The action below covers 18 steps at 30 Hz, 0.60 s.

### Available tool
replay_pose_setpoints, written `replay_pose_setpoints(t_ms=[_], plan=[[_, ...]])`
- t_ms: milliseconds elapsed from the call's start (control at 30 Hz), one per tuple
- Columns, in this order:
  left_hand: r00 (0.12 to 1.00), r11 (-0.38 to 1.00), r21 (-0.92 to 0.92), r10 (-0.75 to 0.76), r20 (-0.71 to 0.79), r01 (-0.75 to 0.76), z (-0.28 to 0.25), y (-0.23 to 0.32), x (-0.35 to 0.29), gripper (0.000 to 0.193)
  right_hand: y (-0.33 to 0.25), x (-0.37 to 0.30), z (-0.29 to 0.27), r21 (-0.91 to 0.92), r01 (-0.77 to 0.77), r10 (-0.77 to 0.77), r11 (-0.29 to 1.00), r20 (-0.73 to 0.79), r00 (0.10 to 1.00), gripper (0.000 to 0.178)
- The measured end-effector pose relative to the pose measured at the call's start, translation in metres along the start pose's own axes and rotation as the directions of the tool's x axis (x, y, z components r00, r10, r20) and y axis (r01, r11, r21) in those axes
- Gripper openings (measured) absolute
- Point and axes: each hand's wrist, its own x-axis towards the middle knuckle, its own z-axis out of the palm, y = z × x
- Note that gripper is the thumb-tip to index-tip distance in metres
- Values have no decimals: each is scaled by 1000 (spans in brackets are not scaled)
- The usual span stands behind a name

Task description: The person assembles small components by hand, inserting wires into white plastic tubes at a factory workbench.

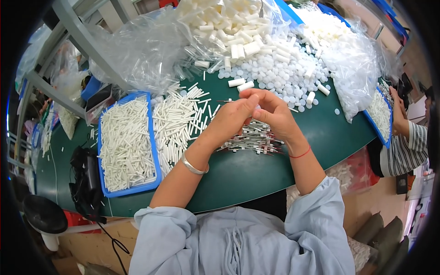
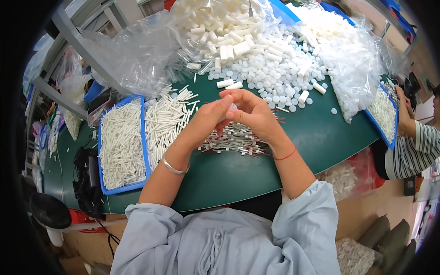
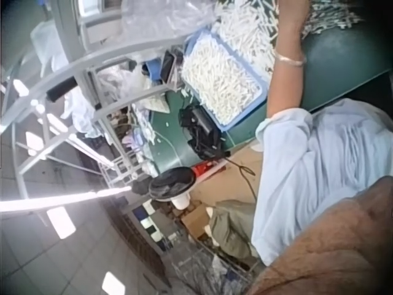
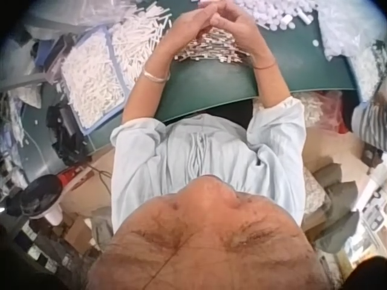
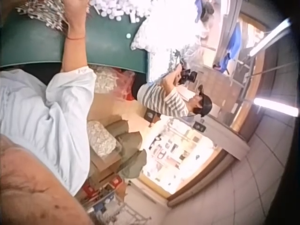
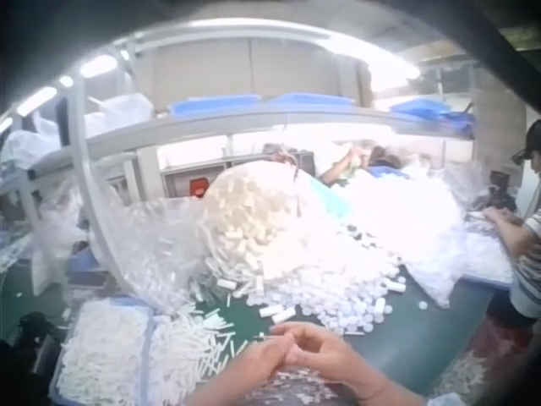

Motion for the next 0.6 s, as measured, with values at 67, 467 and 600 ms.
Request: replay_pose_setpoints(t_ms=[67,467,600], plan=[[999,999,-32,6,40,-5,-1,2,0,47,-5,-1,9,294,-150,126,944,97,987,36],[993,993,55,103,60,-107,6,-1,-3,45,0,-1,10,449,-229,189,864,133,973,35],[1000,998,-70,-1,7,1,6,-2,-2,44,-5,0,11,411,-295,258,862,146,955,39]])
